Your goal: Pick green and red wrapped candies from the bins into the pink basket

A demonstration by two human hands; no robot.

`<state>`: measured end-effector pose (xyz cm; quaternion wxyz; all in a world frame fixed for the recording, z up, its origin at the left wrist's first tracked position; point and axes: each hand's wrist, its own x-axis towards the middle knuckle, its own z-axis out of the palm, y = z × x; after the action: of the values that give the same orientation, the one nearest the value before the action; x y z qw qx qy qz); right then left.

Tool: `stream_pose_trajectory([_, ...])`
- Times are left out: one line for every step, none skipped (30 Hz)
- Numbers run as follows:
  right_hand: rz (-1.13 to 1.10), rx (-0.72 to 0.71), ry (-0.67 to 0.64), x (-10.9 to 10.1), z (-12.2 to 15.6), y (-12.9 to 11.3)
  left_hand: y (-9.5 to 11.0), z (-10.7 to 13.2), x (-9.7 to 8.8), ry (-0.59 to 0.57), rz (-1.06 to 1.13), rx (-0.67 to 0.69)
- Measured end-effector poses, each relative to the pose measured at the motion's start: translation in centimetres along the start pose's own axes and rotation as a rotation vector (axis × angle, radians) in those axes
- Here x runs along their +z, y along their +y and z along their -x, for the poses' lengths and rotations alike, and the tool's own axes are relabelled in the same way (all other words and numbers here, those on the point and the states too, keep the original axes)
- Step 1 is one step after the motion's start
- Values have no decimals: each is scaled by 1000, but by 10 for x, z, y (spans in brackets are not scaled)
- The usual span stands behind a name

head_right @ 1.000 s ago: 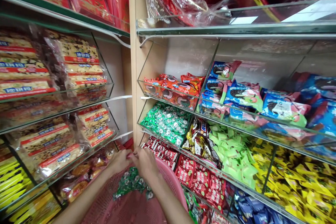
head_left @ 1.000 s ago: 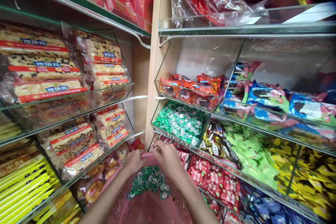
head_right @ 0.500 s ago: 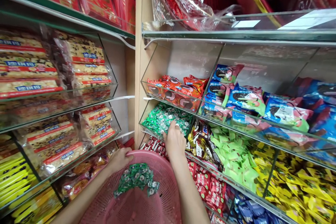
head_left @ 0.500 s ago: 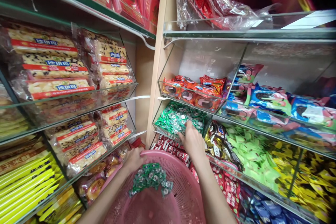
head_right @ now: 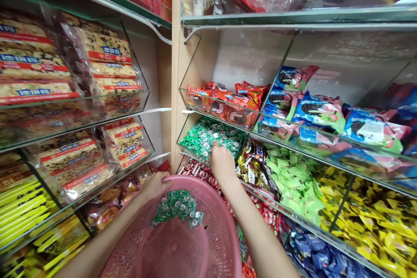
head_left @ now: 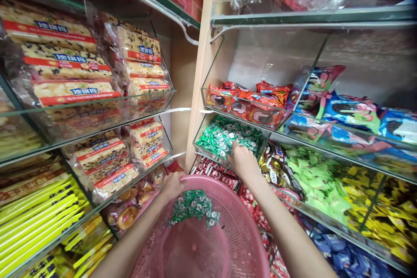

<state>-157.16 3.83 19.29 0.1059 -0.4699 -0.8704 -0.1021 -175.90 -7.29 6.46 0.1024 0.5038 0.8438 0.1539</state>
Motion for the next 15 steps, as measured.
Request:
stream_pose_trajectory([-8, -1, 10, -2, 1, 0, 0, 0, 0, -1, 3, 1])
stream_pose_trajectory([-19, 0, 21, -6, 2, 0, -1, 0, 0, 0, 6, -3])
stream_pose_trajectory([-36, 1, 33, -10, 5, 0, -1, 0, 0, 2, 9, -9])
stream_pose_trajectory([-62, -6, 48, -14, 8, -1, -3, 0, 0, 3, 10, -16])
stream_pose_trajectory([-101, -28, 65, -18, 12, -3, -4, 0, 0, 3, 10, -21])
stream_pose_trajectory([-156, -73, 78, -20, 17, -6, -5, -1, 0, 5, 8, -21])
stream_pose_trajectory([-226, -142, 82, -20, 22, -9, -6, -1, 0, 7, 5, -20])
stream_pose_trajectory([-302, -233, 67, -17, 28, -13, -8, -1, -1, 9, 3, -17])
stream_pose_trajectory([-370, -335, 28, -11, 33, -17, -9, -1, -1, 12, 4, -16])
stream_pose_trajectory([-417, -428, -36, -1, 39, -22, -10, -1, -1, 15, 8, -17])
stream_pose_trajectory([-434, -499, -116, 12, 43, -26, -11, -1, -2, 18, 11, -18])
stream_pose_trajectory([-423, -543, -204, 27, 48, -29, -12, 0, -2, 19, 15, -20])
stream_pose_trajectory([-390, -549, -282, 42, 51, -31, -13, 0, -2, 21, 18, -22])
stream_pose_trajectory([-356, -540, -348, 57, 54, -32, -15, 0, -2, 22, 20, -24])
stream_pose_trajectory([-329, -512, -402, 71, 57, -32, -16, 1, -2, 23, 20, -27])
